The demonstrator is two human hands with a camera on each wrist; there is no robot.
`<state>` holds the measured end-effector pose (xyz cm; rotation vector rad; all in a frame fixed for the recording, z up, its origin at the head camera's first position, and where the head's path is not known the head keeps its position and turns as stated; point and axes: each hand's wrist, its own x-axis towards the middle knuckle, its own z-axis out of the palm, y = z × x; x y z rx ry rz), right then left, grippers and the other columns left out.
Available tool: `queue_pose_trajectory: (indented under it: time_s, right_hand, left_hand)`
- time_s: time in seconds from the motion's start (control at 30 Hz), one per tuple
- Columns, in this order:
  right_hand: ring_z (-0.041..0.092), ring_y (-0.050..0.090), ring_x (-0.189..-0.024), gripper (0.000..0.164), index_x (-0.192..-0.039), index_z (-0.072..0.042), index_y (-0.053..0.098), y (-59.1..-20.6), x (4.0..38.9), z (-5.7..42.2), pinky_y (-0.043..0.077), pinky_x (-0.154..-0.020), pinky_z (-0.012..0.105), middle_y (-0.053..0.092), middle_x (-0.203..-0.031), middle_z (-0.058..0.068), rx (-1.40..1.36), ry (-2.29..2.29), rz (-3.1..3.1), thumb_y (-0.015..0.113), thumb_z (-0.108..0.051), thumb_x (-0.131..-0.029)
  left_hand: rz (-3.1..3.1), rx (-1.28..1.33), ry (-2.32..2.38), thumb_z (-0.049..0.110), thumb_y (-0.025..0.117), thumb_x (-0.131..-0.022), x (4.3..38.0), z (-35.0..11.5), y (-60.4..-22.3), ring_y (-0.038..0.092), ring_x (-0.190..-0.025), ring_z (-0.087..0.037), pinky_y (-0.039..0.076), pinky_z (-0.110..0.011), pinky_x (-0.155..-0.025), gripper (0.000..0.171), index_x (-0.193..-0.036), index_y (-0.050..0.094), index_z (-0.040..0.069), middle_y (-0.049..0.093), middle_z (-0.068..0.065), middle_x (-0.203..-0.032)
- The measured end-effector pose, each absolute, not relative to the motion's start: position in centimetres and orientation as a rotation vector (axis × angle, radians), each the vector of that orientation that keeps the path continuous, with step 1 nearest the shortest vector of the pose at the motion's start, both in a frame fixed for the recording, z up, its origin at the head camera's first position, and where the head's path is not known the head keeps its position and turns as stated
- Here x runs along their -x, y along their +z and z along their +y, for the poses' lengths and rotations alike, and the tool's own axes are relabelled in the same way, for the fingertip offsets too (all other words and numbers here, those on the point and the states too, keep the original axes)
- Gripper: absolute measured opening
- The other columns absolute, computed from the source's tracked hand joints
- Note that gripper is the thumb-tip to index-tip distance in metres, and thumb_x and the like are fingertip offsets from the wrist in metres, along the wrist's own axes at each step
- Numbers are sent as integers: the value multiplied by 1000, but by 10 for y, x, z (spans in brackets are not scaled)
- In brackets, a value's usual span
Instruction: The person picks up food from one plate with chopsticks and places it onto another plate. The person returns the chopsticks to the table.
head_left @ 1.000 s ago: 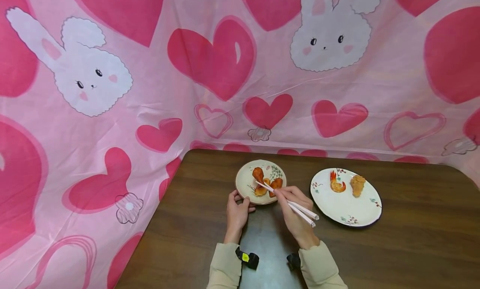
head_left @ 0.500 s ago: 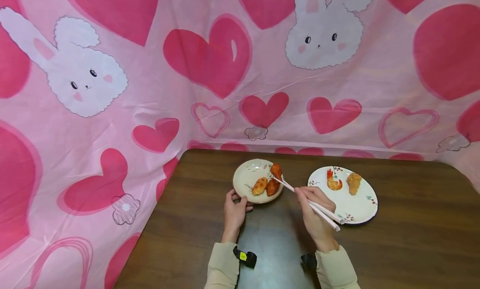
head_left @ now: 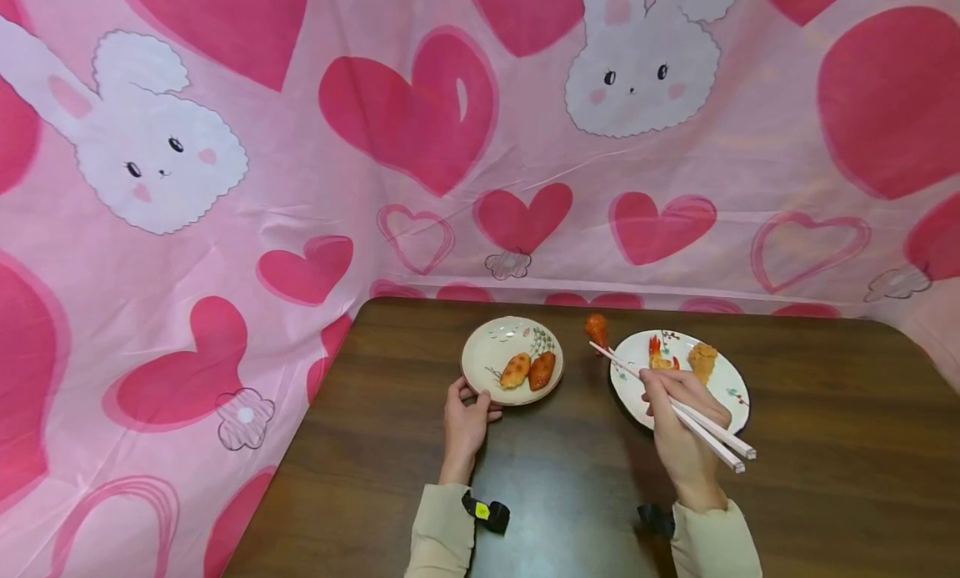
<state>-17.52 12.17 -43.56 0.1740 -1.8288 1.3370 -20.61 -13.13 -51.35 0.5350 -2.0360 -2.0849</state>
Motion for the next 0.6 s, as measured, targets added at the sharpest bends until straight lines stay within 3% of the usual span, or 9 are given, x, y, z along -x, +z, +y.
queue_pose_trajectory:
  time_s: [0.23,0.6]
  right_hand:
    - [3,52,-55,4,-74,1,71,-432,172,142,40,-44,10,60,-65,-1,-61,1375,-1791,68,1,-74]
    - [5,53,-51,9,-83,-3,73,-433,170,162,40,-40,11,61,-69,-11,27,1397,-1806,68,-6,-76]
  left_hand:
    - [-2042,-524,-2088,8,54,-85,206,-130,-513,64,-63,-16,58,-28,-59,49,-130,34,3,47,-17,-105]
    - [-2045,-541,-2080,8,54,-85,207,-131,-513,64,-62,-16,58,-28,-59,49,-130,35,4,47,-16,-104]
